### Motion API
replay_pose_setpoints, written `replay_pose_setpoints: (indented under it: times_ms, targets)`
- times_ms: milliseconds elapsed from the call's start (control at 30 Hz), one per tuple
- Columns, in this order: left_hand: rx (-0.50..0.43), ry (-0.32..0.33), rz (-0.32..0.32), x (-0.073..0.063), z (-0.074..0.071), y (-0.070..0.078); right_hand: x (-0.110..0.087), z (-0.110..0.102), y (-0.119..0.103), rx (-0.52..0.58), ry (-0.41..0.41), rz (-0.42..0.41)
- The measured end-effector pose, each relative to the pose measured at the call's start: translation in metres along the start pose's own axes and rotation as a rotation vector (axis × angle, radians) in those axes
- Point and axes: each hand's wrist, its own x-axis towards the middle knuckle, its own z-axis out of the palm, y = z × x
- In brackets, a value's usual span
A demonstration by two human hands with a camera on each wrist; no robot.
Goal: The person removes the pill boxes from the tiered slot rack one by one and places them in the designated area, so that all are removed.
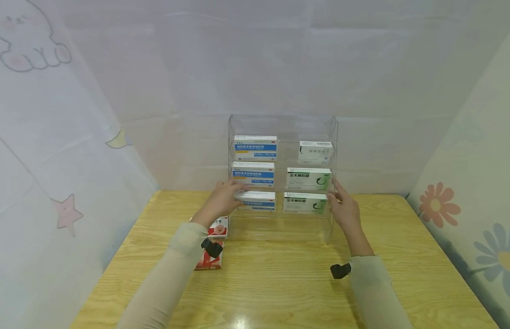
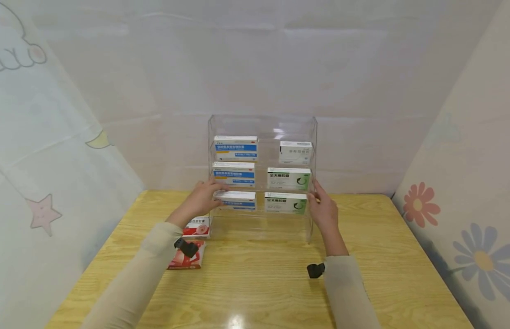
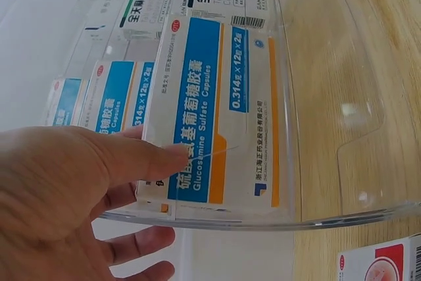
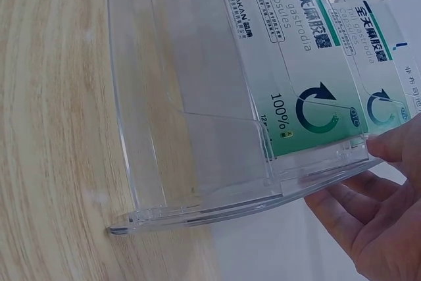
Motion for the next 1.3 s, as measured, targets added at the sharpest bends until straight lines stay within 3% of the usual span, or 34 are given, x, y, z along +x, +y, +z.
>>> replay_pose_setpoints:
  times_ms: [433,733,900,1033,1300]
  targets:
    - [0.034,0.039,0.065,-0.005,-0.003,-0.002,0.0,0.002,-0.001,-0.024,0.02,-0.009]
    - [0.017,0.135,0.068,-0.008,-0.013,0.004,-0.001,0.002,0.0,-0.045,0.021,-0.01]
    - [-0.03,0.155,0.101,-0.011,-0.022,0.012,-0.001,0.003,0.0,-0.05,0.012,-0.013]
    - [-0.118,0.151,0.115,-0.012,-0.028,0.017,0.0,0.002,0.001,-0.063,0.012,-0.022]
    - [-0.265,0.086,0.111,-0.023,-0.037,0.021,-0.002,0.003,0.0,-0.063,0.009,-0.008]
